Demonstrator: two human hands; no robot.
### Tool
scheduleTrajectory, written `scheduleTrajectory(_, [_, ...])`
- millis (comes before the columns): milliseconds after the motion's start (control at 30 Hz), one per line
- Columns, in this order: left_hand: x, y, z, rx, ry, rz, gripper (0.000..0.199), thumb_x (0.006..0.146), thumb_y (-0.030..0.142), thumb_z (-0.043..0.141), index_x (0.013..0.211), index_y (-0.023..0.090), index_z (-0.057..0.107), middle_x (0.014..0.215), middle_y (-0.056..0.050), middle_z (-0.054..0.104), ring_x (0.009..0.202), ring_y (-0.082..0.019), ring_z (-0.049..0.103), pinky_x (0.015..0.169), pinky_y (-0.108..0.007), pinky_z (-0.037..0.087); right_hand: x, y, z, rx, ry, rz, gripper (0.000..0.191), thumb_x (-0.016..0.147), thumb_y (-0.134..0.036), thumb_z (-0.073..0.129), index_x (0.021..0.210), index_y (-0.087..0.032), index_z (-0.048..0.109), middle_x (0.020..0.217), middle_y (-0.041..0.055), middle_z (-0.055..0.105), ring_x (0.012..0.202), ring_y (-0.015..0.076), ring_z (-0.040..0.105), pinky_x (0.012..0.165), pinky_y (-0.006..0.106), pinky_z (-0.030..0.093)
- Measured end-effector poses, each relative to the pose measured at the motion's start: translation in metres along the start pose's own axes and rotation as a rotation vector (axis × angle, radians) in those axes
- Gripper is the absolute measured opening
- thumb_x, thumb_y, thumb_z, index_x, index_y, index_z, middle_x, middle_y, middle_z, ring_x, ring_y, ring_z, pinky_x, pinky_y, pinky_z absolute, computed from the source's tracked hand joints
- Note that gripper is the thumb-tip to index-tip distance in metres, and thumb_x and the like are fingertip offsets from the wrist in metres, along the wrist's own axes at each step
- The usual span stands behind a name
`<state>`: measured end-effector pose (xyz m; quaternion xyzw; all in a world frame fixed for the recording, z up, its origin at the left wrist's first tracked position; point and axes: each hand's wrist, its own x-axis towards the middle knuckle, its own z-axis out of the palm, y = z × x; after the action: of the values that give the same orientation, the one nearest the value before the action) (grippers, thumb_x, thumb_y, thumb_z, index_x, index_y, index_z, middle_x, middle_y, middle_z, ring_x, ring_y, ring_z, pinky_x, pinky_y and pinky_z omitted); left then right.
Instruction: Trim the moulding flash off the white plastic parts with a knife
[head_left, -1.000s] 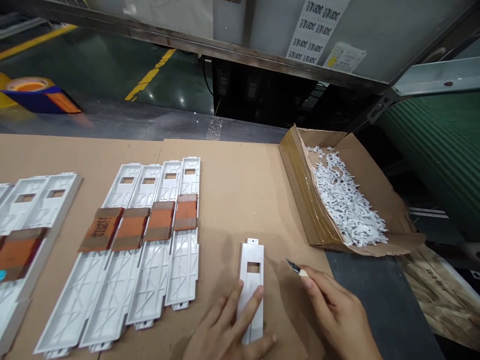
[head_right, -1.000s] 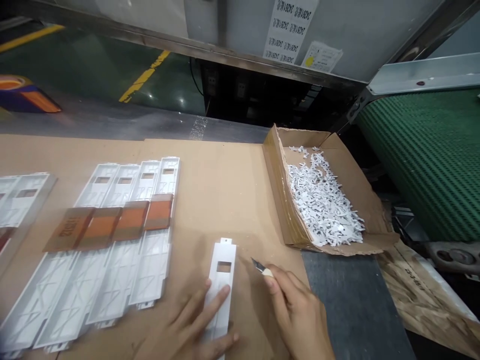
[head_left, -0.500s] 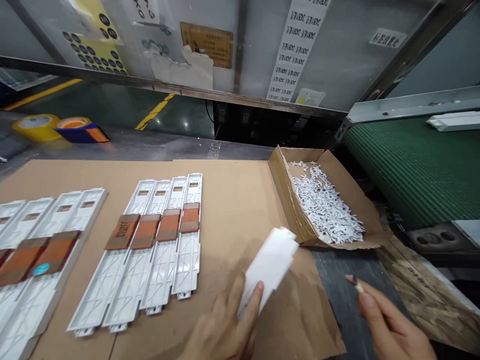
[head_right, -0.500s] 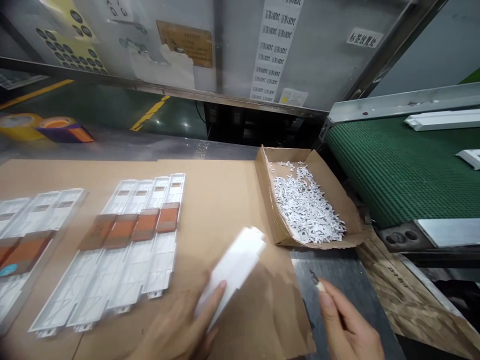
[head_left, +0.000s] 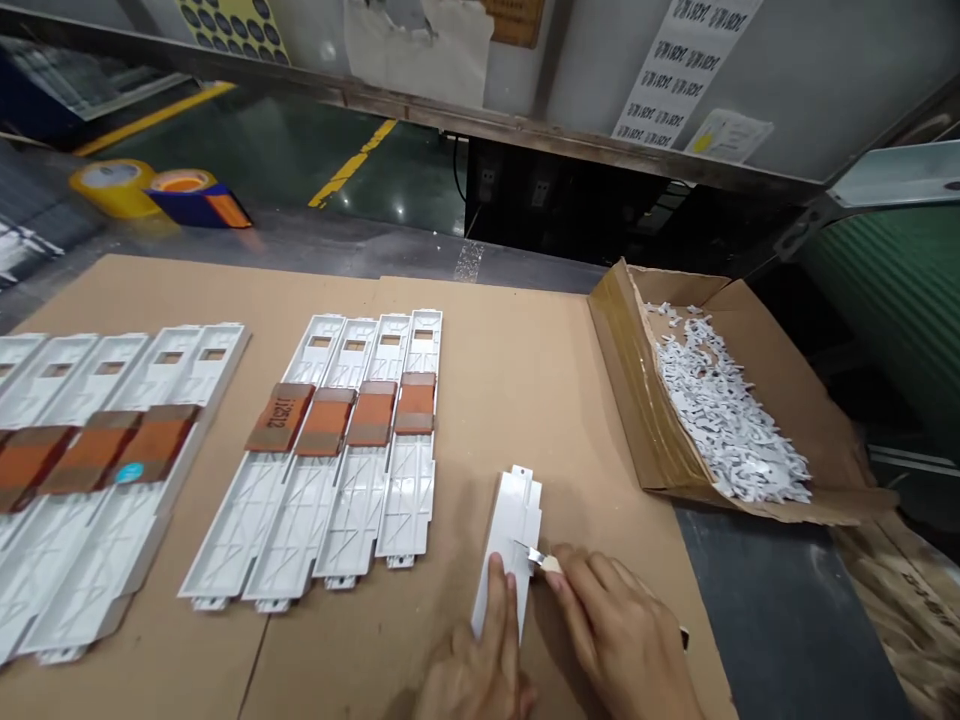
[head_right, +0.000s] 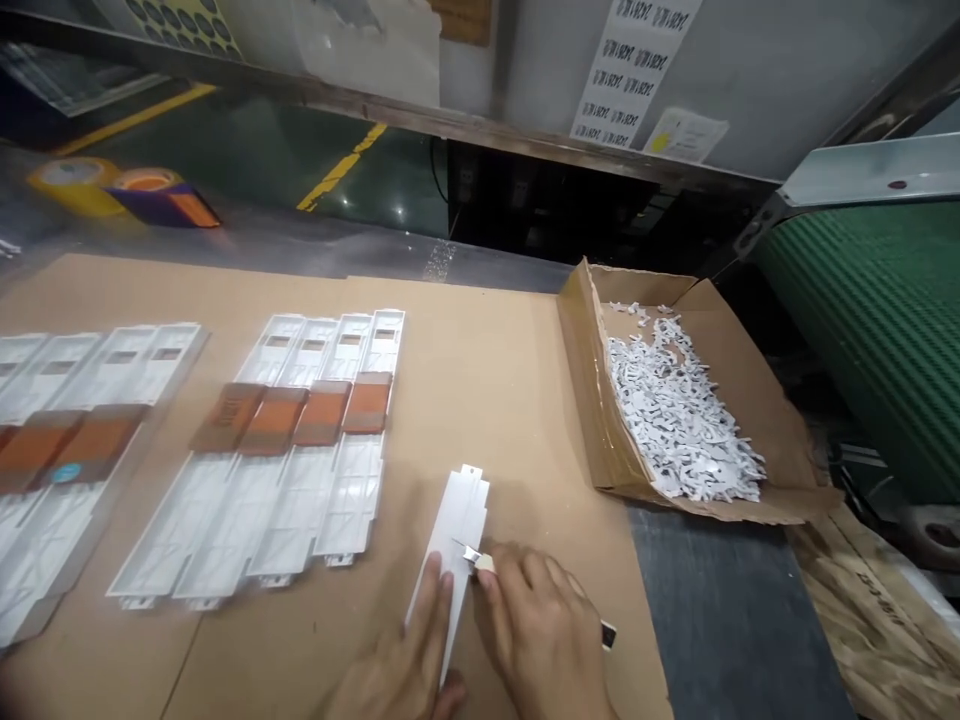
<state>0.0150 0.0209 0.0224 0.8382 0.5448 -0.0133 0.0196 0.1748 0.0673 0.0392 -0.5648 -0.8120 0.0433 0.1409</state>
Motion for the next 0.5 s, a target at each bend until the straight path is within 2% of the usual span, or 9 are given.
scheduleTrajectory(233, [0.006,-0.003,-0.008,0.050,-0.045,0.095,0.066,0.057,0.031,0.076,0.118,0.012,0.060,0.124,-0.016,0.054,0.048,-0.017,0.056,0.034,-0.029,0.048,0.004,0.001,0.002,-0.114,-0.153,-0.070,0.029,0.097,-0.033,0.034,0.098,-0.021,0.061,0.079,0.0028,0.062,0.066,0.0158,0.059,0.062,0.028,0.039])
scheduleTrajectory(500, [0.007,-0.003,-0.007,0.028,-0.041,0.097,0.057,0.062,0.029,0.073,0.116,0.014,0.062,0.121,-0.015,0.056,0.044,-0.018,0.056,0.032,-0.030,0.048,0.013,-0.003,0.002,-0.141,-0.112,-0.093,0.038,0.098,-0.034,0.028,0.090,-0.020,0.062,0.071,0.0028,0.061,0.058,0.0154,0.057,0.056,0.027,0.036])
